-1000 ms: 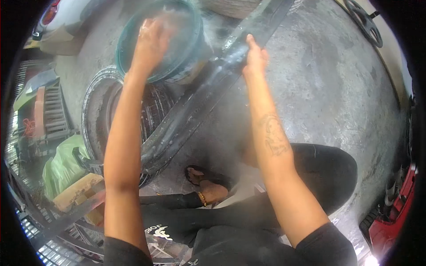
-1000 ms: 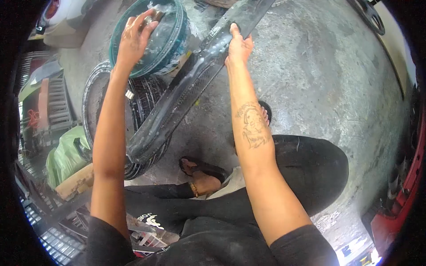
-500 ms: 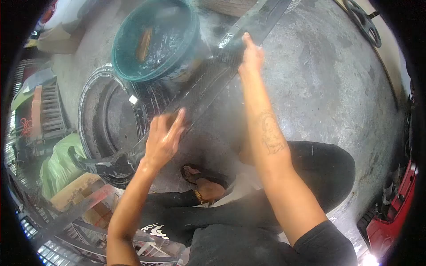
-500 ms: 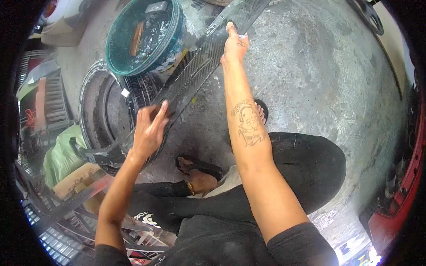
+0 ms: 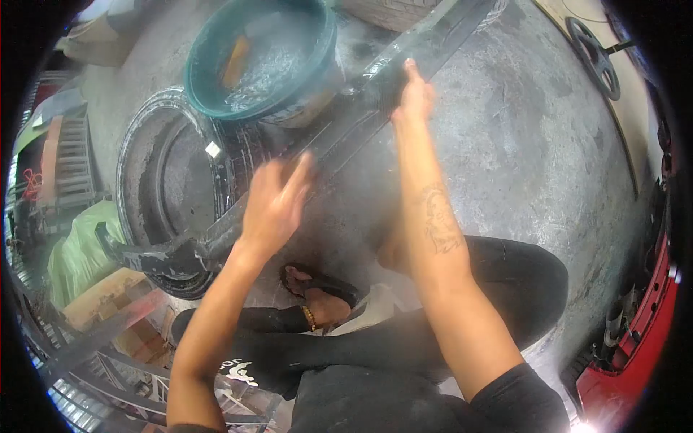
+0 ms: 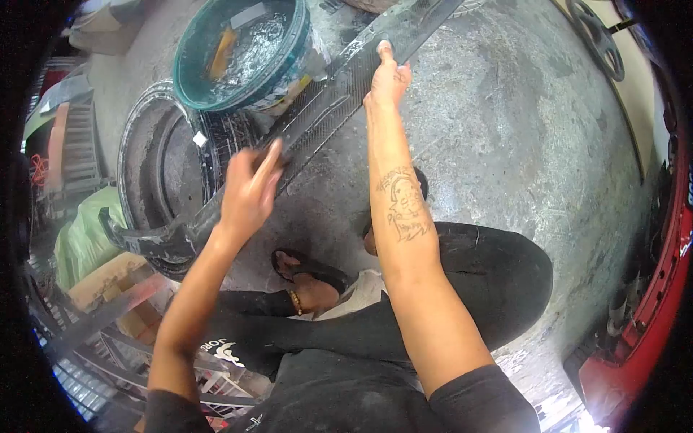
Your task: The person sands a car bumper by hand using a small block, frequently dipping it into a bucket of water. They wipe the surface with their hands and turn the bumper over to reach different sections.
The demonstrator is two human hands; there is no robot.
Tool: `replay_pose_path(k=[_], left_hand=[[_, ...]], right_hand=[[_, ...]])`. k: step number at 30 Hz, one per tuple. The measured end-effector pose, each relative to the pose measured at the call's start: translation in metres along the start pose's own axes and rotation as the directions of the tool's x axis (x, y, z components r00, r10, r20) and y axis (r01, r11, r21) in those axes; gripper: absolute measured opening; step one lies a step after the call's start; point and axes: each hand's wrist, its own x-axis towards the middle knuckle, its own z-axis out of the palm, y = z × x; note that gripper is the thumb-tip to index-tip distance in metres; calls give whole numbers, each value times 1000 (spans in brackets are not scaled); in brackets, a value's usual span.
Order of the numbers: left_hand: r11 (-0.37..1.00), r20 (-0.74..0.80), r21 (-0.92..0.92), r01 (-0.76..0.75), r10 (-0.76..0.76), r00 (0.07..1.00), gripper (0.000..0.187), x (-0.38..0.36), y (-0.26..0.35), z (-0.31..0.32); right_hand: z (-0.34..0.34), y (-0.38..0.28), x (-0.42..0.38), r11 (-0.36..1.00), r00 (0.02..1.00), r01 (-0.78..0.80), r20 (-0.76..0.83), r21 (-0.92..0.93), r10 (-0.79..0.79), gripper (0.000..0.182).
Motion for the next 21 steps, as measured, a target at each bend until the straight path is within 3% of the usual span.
replay_pose_path(k=[2, 4, 6, 8, 11, 14, 16, 18, 20, 21], left_hand=[[994, -194, 40, -105, 111, 975, 56, 79, 9, 41], [999, -212, 14, -39, 41, 976, 47, 145, 23, 71], [999, -191, 39, 28, -20, 981, 47, 155, 32, 66], [999, -305, 53, -10, 26, 952, 49, 91, 18, 47], [977, -124, 58, 207, -199, 972, 58, -62, -9, -24], [962, -132, 71, 265, -254, 958, 56, -144, -30, -59], [958, -152, 80, 275, -261, 954, 55, -91, -8, -40], [968, -143, 48, 245, -236, 961, 41, -5, 18, -9], [980, -366, 82, 183, -141, 920, 43, 54, 23, 41], [977, -367, 101, 188, -139, 920, 43, 46, 16, 31]], right_hand=[[7, -19, -17, 992, 993, -119, -24, 29, 120, 50], [-5, -3, 8, 995, 994, -96, 53, 16, 95, 41], [-7, -5, 19, 990, 987, -122, 115, 64, 114, 33], [-2, -10, 16, 984, 985, -165, 70, 70, 160, 30], [0, -12, 8, 994, 994, -105, 15, 33, 105, 32], [-1, -4, 11, 1000, 1000, -9, -2, 4, 9, 37], [-1, -13, 11, 999, 999, -51, 14, -15, 52, 40], [-6, -8, 23, 989, 987, -148, 62, -3, 148, 45], [-17, 5, 58, 975, 964, -214, 174, 61, 201, 38], [-12, -3, 47, 978, 970, -196, 159, 69, 183, 33]])
